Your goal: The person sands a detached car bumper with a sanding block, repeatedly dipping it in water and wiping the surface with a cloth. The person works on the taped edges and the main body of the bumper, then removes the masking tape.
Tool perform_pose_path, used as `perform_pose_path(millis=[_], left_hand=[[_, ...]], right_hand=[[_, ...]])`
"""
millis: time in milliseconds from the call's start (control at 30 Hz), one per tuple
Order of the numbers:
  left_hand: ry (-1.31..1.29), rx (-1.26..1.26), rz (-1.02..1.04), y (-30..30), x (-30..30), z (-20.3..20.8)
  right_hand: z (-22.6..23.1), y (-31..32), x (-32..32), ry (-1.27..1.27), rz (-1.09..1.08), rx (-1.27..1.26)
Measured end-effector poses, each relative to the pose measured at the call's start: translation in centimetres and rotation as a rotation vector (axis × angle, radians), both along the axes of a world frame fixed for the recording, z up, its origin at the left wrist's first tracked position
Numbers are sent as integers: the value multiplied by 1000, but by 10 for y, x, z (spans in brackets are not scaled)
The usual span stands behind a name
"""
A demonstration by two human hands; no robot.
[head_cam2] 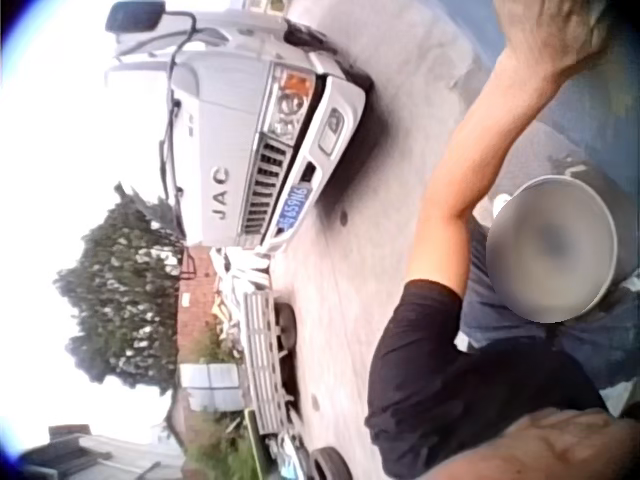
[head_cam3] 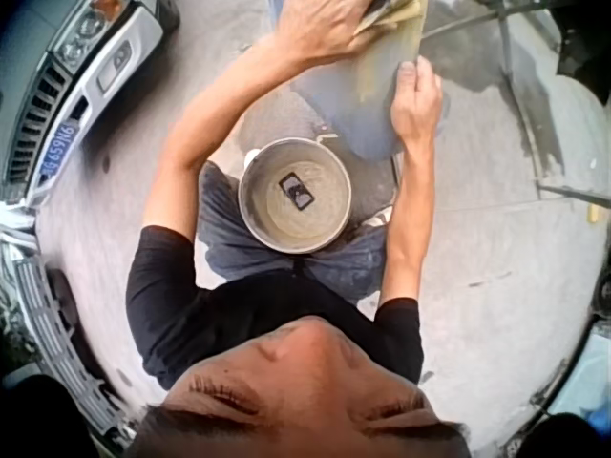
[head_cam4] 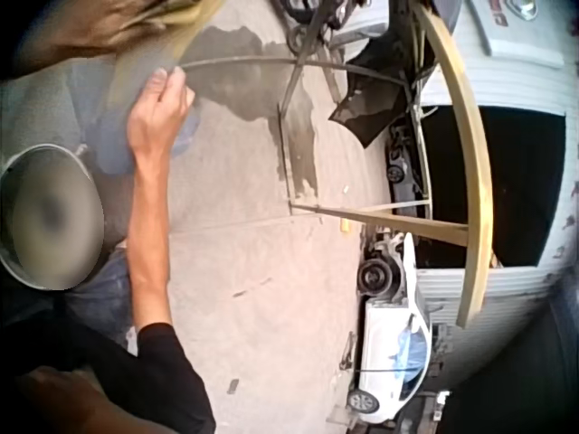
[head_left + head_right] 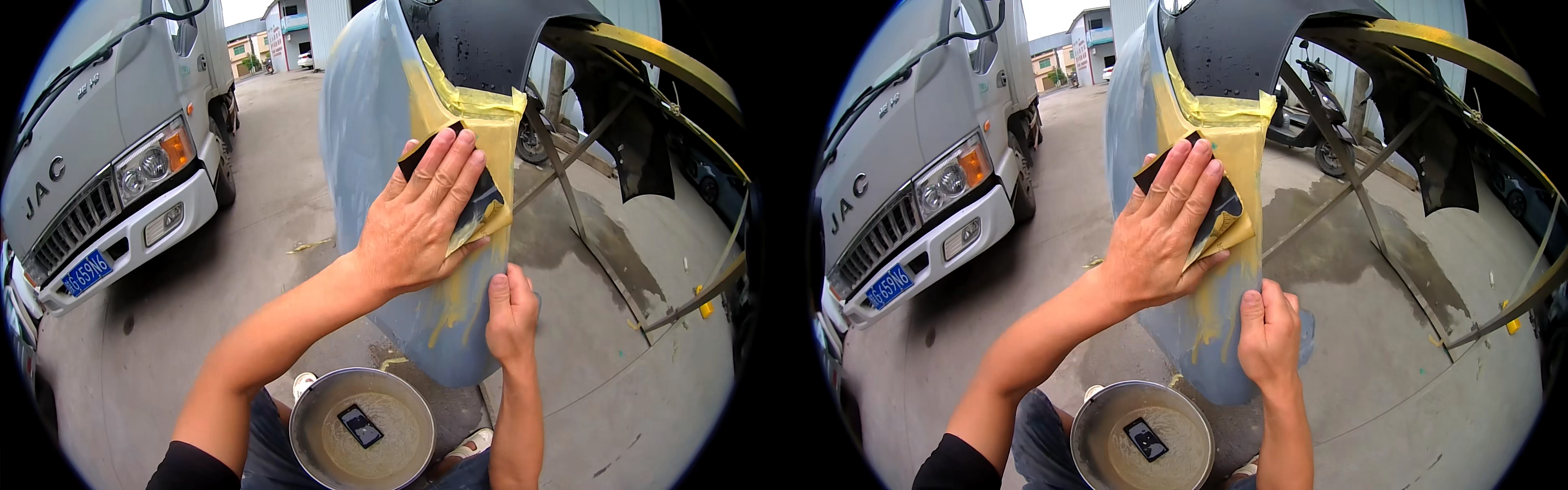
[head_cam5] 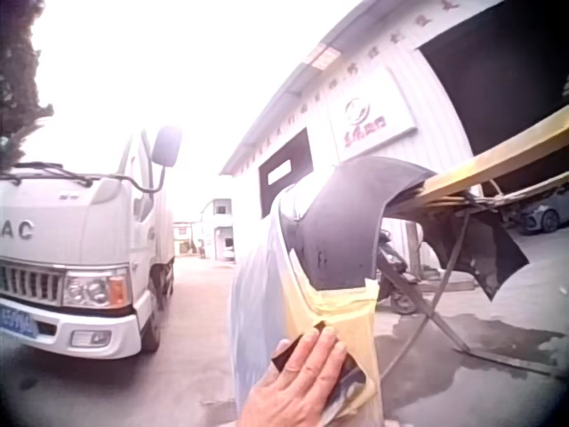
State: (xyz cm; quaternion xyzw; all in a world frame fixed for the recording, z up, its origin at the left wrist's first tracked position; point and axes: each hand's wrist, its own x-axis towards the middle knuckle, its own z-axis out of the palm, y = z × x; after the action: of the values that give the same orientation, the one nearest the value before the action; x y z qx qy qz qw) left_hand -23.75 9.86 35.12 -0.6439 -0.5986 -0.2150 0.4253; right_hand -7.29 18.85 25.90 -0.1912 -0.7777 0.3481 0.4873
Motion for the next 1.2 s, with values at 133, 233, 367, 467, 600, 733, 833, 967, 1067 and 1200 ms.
perform_pose_path(millis=[133, 233, 367, 467, 600, 733, 833, 967, 1067, 1200], left_hand=[[-70, -19, -16, -8, 14, -44], [-94, -103, -65, -32, 24, -123], [-35, -139, -61, -43, 19, -115], [-121, -41, 26, -12, 8, -33], [-87, -75, 11, -16, 14, -41], [32, -158, -43, -42, 16, -113], [42, -150, -47, -35, 11, -77], [-46, -28, -21, -2, 5, -8], [-156, -20, -41, -11, 21, -42], [-21, -137, -70, -35, 29, -103]], right_hand=[[4, -3, 3, -8, 11, -61], [4, 0, 4, -37, 17, -70], [4, -4, 1, 2, 19, -39], [1, 0, 4, 48, 53, -42], [-4, 5, 5, 54, 110, -50], [3, 0, 3, 12, 78, 37], [6, -2, 6, 20, 63, 69], [0, 3, 5, 32, 81, 15], [1, 1, 4, 34, 86, 20], [1, 3, 5, 9, 96, 50]])
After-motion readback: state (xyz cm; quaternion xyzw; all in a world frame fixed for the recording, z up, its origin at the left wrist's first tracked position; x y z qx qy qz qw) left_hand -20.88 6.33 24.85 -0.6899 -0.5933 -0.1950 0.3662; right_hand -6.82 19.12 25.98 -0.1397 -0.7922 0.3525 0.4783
